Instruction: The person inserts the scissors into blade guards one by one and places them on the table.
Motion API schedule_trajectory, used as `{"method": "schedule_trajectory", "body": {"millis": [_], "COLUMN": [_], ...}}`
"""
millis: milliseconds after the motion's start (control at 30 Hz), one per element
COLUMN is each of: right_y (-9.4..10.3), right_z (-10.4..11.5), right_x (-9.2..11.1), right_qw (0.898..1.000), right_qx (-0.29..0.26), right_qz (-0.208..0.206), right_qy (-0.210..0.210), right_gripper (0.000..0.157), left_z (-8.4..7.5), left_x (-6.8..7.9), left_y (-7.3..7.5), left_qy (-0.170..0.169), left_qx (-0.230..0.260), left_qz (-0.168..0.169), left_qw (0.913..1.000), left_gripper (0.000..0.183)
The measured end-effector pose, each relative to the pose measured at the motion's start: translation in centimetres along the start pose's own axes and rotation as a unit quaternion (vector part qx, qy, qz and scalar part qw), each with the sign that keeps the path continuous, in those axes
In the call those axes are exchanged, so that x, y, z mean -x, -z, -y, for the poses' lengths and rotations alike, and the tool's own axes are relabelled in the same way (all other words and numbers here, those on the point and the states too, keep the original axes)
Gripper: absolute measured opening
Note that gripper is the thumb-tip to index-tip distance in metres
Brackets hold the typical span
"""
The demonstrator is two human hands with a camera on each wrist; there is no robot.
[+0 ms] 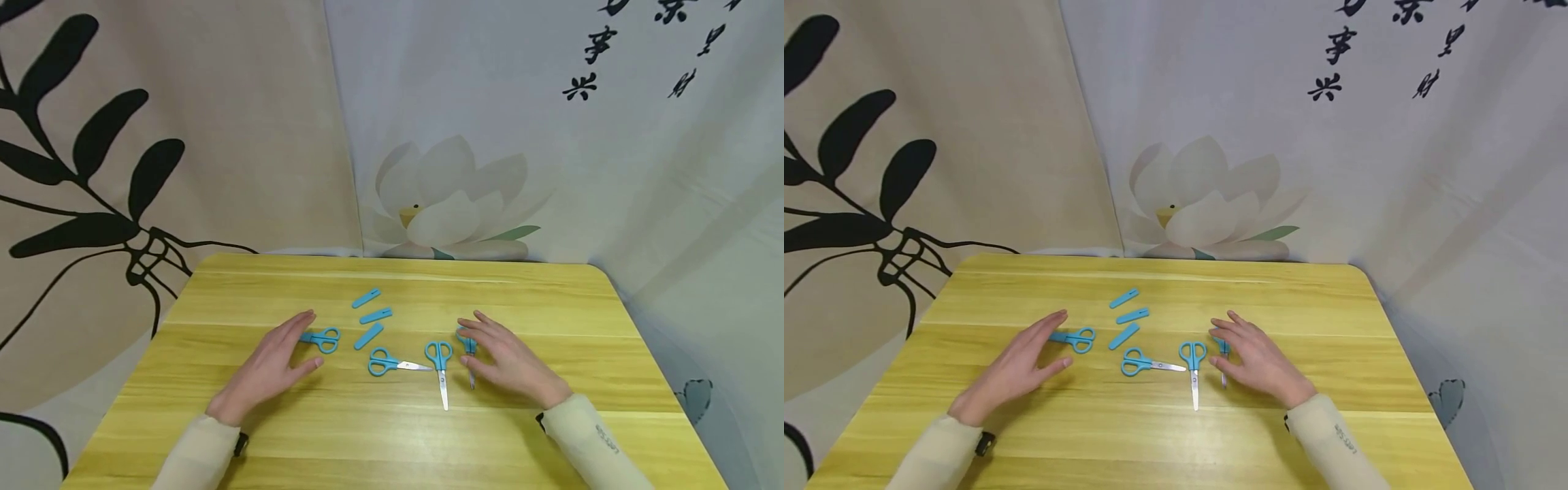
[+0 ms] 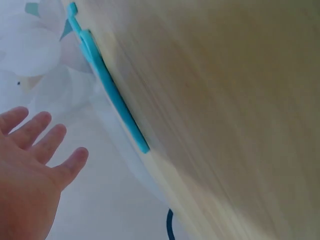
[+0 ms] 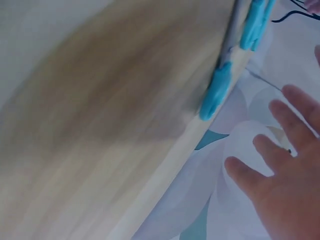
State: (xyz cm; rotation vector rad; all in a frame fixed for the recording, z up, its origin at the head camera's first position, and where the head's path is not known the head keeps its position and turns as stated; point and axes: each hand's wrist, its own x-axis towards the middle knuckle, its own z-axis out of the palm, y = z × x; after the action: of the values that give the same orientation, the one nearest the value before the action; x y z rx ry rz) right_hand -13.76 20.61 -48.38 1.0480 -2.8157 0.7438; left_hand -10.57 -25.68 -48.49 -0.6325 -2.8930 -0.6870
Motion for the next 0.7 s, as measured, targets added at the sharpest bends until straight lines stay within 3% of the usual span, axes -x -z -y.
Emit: {"method": "schedule_trajectory", "body": {"millis": [333,700], "right_y": [-0.2,0.1], "right_z": [-1.5,-2.7], "right_x": [-0.9,0.4], "right_qw": [0.995,0.993], "right_qx": [0.001,0.039], "right_qz": [0.100,0.109], "right_qy": [0.003,-0.010], "right_gripper": [0.051,0.049], "left_z": [-2.3,-3.9], "left_x": [0.4,0.3], "left_y": [-1.0,-2.3], "left_qy": [-0.045,-0.071], "left_qx": [0.001,-0.017], "left_qz": [-0.024,-0.004], "left_qw": [0.9987,0.9973], "left_gripper": [0.090,0.089]}}
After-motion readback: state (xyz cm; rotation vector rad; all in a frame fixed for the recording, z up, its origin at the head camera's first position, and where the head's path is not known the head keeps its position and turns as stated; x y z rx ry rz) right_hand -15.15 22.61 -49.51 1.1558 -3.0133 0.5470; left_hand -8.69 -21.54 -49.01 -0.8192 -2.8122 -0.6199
